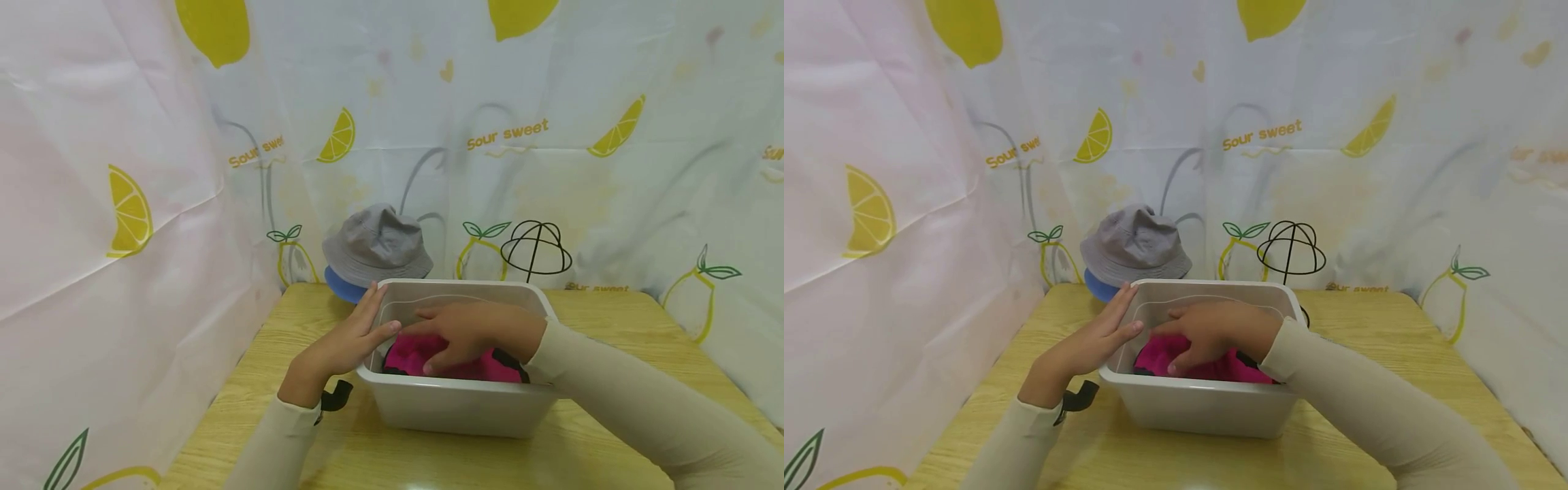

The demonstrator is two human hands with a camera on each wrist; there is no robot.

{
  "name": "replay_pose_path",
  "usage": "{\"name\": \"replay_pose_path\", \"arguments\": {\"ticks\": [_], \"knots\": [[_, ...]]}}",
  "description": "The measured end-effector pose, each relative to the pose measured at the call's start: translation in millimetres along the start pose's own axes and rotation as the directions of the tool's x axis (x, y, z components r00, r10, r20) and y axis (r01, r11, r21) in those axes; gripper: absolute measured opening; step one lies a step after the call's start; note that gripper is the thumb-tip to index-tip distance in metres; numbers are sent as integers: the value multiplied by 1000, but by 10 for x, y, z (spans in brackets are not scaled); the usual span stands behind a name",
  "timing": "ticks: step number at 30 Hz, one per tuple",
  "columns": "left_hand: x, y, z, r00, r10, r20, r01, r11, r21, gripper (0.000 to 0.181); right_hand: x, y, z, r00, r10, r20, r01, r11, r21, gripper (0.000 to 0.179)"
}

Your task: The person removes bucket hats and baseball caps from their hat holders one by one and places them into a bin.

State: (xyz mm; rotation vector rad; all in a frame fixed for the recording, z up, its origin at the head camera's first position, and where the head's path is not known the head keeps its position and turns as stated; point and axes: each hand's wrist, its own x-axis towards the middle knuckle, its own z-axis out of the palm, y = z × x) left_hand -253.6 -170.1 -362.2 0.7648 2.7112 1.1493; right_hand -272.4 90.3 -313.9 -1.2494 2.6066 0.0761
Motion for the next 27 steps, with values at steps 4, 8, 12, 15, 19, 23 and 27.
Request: {"name": "replay_pose_path", "arguments": {"ticks": [4,8,12,15,19,23,27], "knots": [[7,9,-2,1000,3,2,-3,1000,4,83,-100,1,-67,1000,-7,-29,8,999,42,73],[16,4,-4,1000,6,3,-6,1000,9,84,-210,33,-127,998,-19,-53,23,998,65,69],[24,0,-7,1000,7,2,-7,1000,6,84,-346,92,-181,997,-1,-83,6,998,57,68],[29,-6,-7,1000,12,1,-12,1000,4,84,-442,137,-200,995,19,-100,-11,997,82,70],[29,-24,8,1000,14,1,-14,1000,-1,84,-556,167,-211,992,44,-118,-25,988,153,71],[15,-38,20,1000,7,7,-6,1000,-4,84,-665,207,-183,984,49,-169,-13,977,211,68],[27,-48,14,1000,20,4,-20,1000,-1,83,-798,255,-117,966,78,-247,-11,966,259,66]]}}
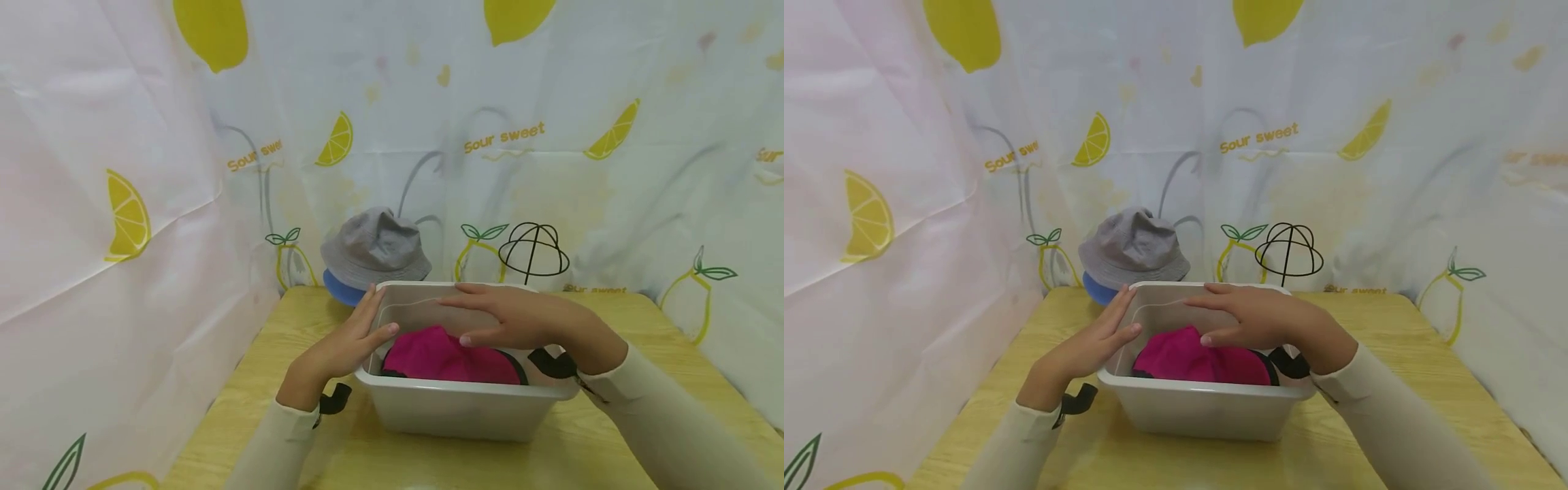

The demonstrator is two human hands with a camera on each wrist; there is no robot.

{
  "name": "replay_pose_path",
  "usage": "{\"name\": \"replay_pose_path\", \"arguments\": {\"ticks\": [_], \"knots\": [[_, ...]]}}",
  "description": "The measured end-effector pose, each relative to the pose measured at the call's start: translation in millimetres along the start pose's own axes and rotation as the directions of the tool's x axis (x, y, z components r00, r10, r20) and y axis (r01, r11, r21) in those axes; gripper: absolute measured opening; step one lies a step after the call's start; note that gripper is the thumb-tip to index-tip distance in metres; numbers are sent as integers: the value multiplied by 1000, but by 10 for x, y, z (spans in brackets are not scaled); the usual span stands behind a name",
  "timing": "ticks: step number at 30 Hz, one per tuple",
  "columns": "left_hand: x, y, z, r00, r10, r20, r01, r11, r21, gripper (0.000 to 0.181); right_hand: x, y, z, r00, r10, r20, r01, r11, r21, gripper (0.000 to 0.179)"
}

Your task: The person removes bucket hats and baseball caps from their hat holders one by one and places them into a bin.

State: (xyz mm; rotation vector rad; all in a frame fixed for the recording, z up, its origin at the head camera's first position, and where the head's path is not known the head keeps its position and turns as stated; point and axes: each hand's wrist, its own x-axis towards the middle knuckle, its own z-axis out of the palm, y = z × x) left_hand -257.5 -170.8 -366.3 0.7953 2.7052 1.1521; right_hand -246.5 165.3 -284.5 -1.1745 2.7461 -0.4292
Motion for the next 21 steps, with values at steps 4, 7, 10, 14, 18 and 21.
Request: {"name": "replay_pose_path", "arguments": {"ticks": [4,7,10,14,18,21], "knots": [[2,8,-6,1000,8,-4,-8,1000,1,83,-173,85,18,995,44,-88,-39,998,52,68],[-13,15,-8,1000,6,-2,-6,1000,-1,84,-296,158,31,988,60,-145,-46,994,100,67],[-25,19,-10,1000,9,-7,-9,1000,3,83,-397,220,46,980,59,-190,-35,991,131,65],[-29,21,-6,1000,8,-17,-7,1000,6,83,-535,283,69,969,71,-236,-39,990,138,64],[-17,27,-1,1000,14,-13,-14,1000,-1,83,-690,312,84,948,114,-298,-77,988,133,64],[-8,22,-5,1000,15,-11,-14,1000,4,84,-774,320,110,928,132,-348,-82,985,153,64]]}}
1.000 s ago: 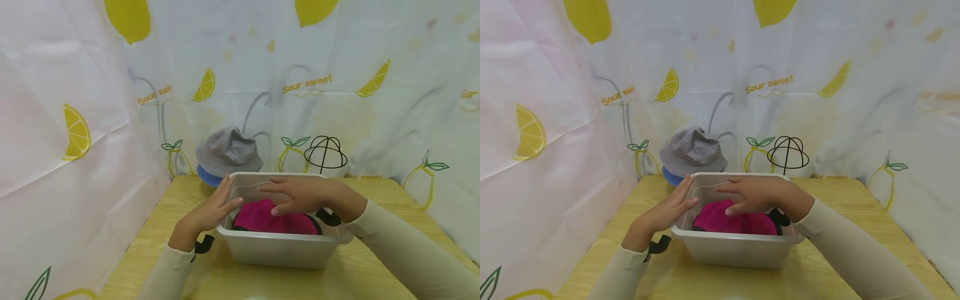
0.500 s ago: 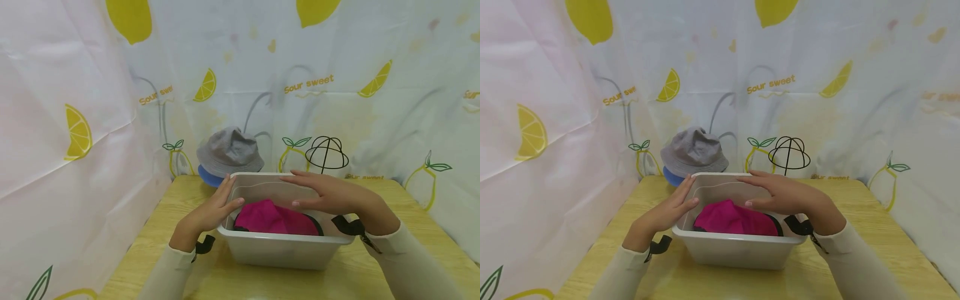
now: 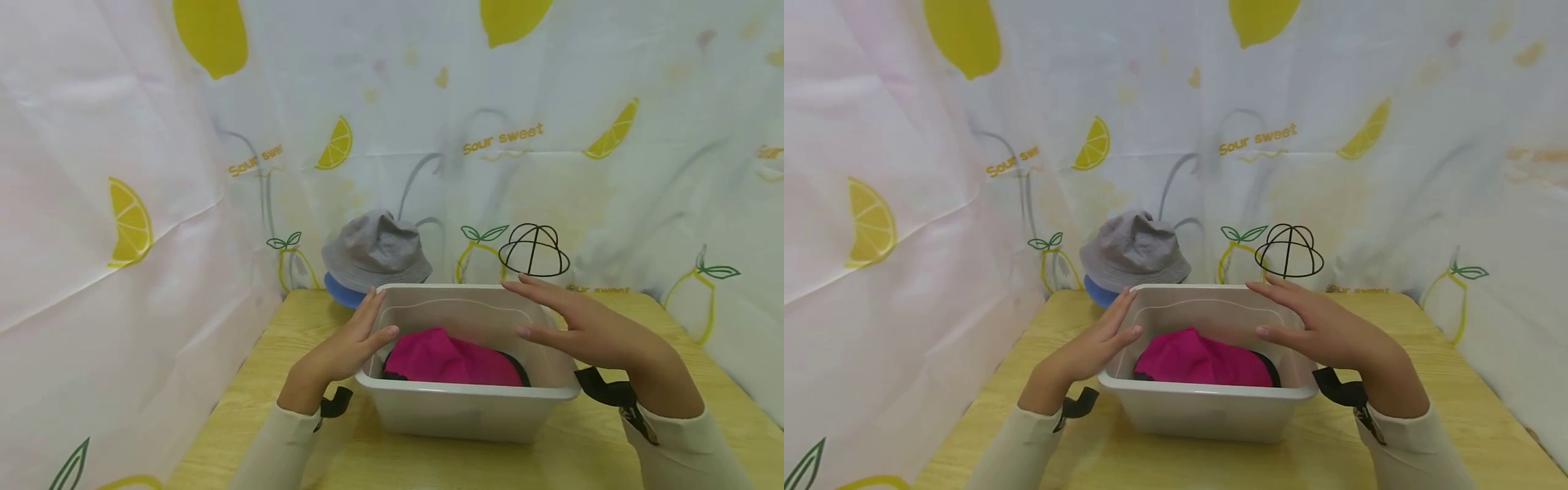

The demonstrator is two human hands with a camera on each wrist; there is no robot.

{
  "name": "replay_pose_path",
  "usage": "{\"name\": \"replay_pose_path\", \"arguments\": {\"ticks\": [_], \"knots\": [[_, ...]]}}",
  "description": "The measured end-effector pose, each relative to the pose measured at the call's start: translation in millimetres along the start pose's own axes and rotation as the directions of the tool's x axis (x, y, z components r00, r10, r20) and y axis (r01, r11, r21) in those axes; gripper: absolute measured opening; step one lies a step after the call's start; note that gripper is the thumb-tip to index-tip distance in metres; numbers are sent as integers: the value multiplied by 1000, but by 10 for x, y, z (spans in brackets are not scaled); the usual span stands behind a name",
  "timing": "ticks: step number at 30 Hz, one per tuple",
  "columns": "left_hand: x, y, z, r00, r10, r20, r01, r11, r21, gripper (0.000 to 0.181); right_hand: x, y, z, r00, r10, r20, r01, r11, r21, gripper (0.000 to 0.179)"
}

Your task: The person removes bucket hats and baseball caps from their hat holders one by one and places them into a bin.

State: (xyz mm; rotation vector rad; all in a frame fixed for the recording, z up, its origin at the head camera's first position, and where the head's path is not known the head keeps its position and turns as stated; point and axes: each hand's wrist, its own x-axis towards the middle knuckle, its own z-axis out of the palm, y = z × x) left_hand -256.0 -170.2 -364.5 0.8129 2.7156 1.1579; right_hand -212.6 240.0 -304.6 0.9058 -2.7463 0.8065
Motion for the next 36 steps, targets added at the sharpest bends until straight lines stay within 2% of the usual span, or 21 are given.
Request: {"name": "replay_pose_path", "arguments": {"ticks": [7,15,22,27,36], "knots": [[17,-9,10,1000,-2,-6,2,1000,1,84,-154,79,29,996,52,-77,-52,999,8,69],[8,7,-4,1000,-4,-3,4,1000,-8,84,-174,106,47,994,100,-42,-99,995,34,76],[5,-8,17,1000,-7,-4,7,1000,2,85,-136,173,175,989,146,0,-146,988,53,81],[-1,-2,17,1000,-12,-2,12,1000,-6,85,-109,219,258,985,170,21,-170,985,1,86],[12,-13,10,1000,-5,-3,5,1000,-1,85,-134,264,333,974,227,8,-225,970,-88,86]]}}
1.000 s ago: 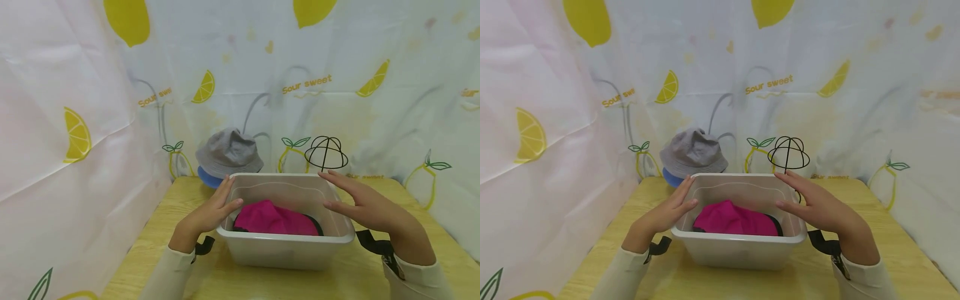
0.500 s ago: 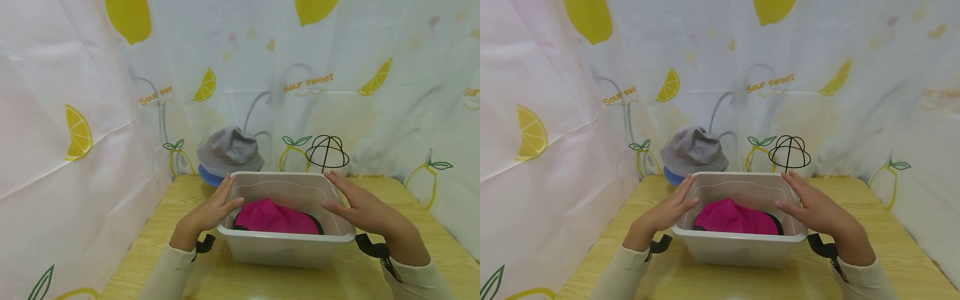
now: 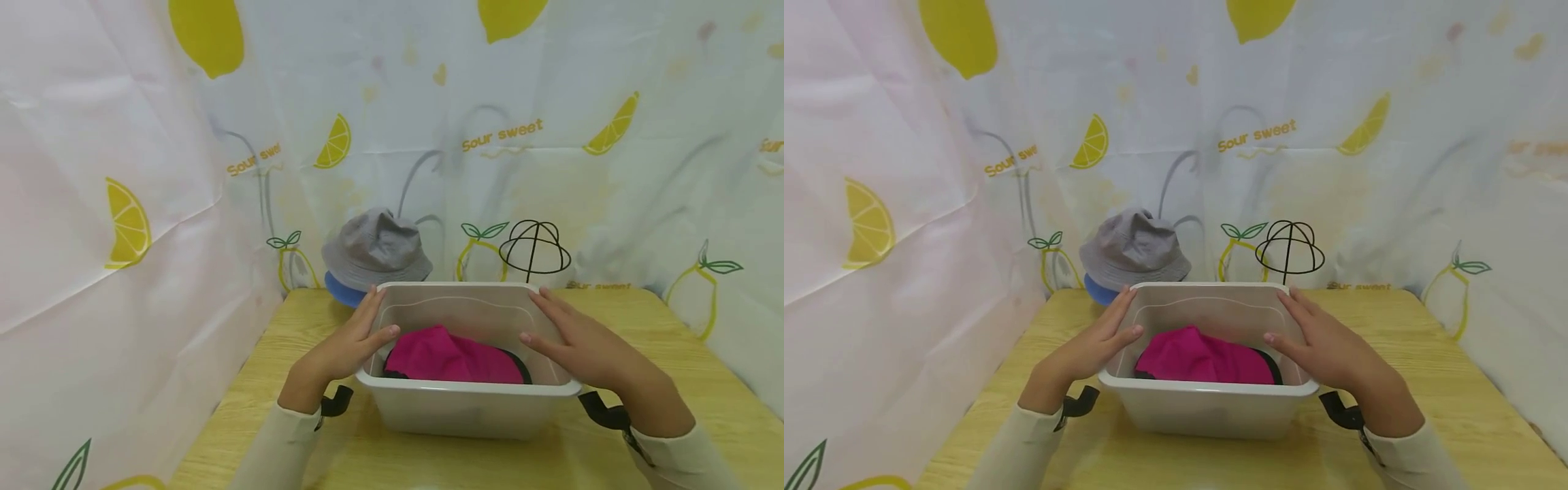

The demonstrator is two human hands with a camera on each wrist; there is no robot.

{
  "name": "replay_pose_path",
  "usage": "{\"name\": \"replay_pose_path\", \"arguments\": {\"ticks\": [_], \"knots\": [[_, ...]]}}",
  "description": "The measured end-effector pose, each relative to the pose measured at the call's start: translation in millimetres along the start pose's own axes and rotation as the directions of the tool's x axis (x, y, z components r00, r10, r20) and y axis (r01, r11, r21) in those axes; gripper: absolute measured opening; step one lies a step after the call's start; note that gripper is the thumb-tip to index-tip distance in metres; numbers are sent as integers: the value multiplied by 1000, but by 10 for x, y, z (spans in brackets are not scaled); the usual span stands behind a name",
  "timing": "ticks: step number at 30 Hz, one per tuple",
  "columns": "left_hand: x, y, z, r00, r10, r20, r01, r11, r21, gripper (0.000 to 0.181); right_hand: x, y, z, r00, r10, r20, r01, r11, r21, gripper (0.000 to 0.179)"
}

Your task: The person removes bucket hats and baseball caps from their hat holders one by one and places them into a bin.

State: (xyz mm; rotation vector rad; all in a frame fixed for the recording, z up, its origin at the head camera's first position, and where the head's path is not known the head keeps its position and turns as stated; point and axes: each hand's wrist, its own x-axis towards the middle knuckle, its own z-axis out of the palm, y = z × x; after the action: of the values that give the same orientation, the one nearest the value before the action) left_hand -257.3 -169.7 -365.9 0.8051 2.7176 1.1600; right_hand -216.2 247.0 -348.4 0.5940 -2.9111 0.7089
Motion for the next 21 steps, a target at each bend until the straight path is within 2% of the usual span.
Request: {"name": "replay_pose_path", "arguments": {"ticks": [6,21], "knots": [[0,-22,-21,1000,3,-11,-3,1000,12,86,1,-31,14,1000,0,9,0,1000,-23,85],[21,-10,6,1000,2,-4,-2,1000,16,86,-40,-3,28,997,8,74,-12,999,52,84]]}}
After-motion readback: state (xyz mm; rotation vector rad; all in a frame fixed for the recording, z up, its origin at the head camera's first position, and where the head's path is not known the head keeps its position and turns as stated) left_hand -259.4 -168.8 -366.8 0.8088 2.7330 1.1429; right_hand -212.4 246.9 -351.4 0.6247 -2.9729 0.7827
